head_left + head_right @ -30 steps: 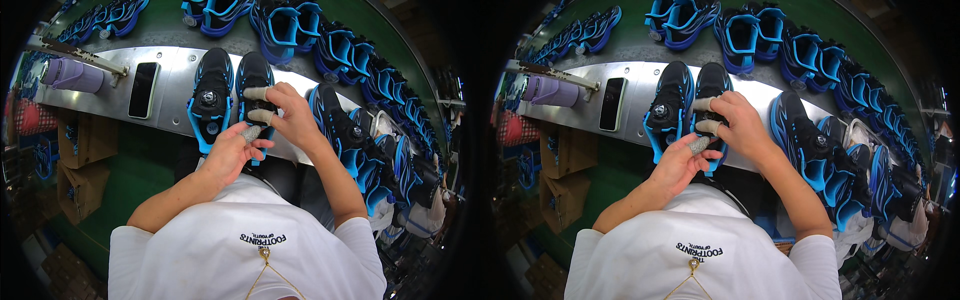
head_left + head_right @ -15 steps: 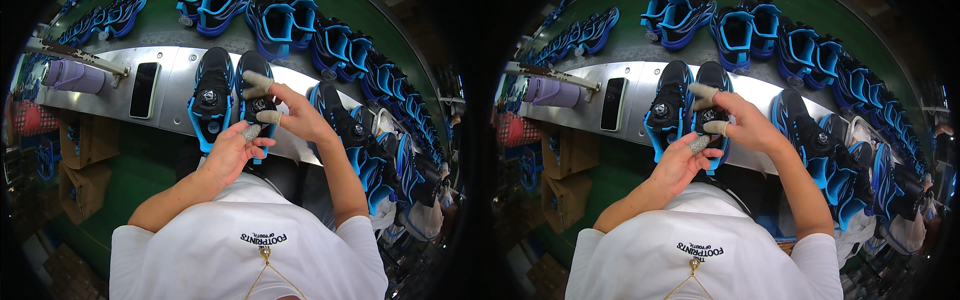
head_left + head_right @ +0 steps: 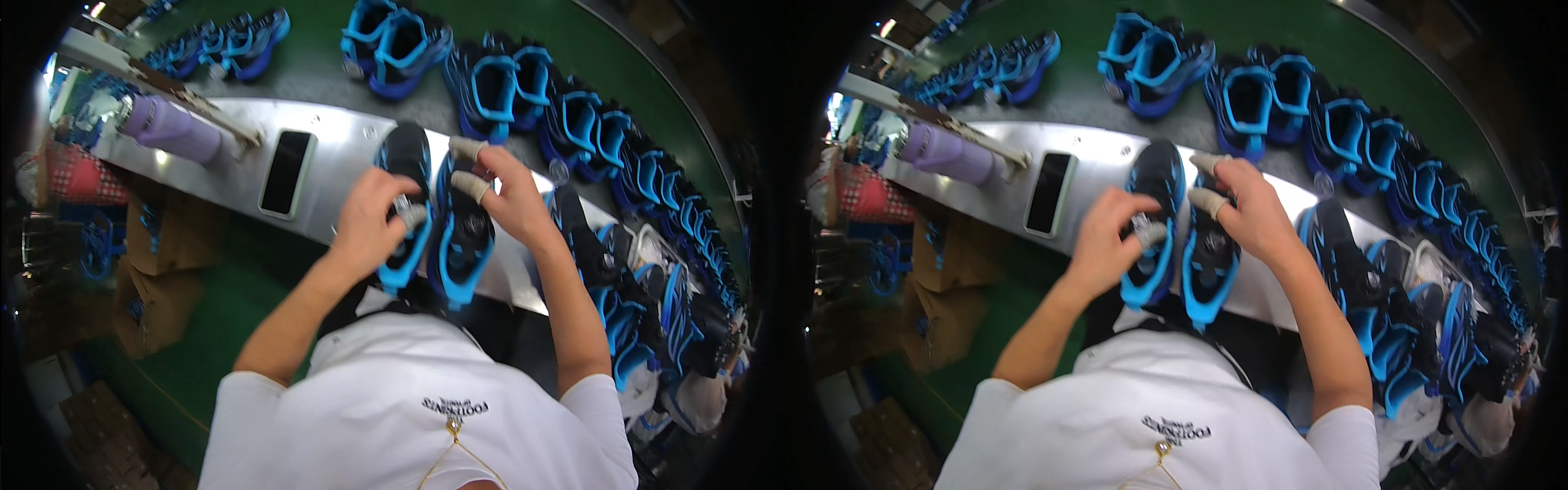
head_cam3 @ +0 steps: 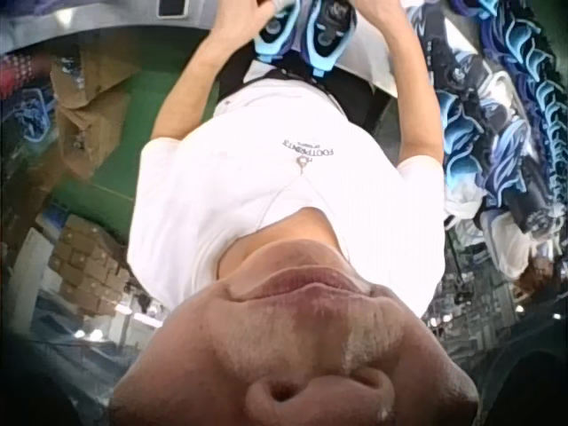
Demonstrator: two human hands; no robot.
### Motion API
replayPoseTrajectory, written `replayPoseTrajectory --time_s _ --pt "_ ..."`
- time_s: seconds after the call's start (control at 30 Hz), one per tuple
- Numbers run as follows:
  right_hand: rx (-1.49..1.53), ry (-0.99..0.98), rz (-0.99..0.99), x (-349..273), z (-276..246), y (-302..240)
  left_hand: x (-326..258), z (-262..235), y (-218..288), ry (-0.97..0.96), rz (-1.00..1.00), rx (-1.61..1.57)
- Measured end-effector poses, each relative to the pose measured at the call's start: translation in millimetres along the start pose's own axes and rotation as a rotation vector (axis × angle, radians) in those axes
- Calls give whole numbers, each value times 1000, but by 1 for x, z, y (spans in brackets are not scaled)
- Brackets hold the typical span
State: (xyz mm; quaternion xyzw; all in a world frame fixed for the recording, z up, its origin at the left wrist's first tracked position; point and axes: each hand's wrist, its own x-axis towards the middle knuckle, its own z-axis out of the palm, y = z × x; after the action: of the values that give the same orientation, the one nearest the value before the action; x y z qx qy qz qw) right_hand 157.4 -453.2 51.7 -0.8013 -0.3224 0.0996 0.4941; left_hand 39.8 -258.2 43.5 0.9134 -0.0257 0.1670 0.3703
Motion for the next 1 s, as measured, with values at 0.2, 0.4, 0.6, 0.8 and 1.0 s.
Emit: replayPoseTrajectory --time_s 0.2,0.4,0.6,0.8,1.0 --pt "-154 -84 -178 54 20 26 2 -13 -1 -151 47 -49" --pt "-230 -163 -163 75 38 37 13 -17 -13 -349 -127 -358" --pt "-253 -206 -92 71 40 41 13 -11 -4 -273 -210 -87" --pt "-256 -223 -65 72 39 50 14 -14 -11 -344 -68 -224" --pt "-237 -203 -69 70 40 51 15 -4 -32 -417 -240 -553"
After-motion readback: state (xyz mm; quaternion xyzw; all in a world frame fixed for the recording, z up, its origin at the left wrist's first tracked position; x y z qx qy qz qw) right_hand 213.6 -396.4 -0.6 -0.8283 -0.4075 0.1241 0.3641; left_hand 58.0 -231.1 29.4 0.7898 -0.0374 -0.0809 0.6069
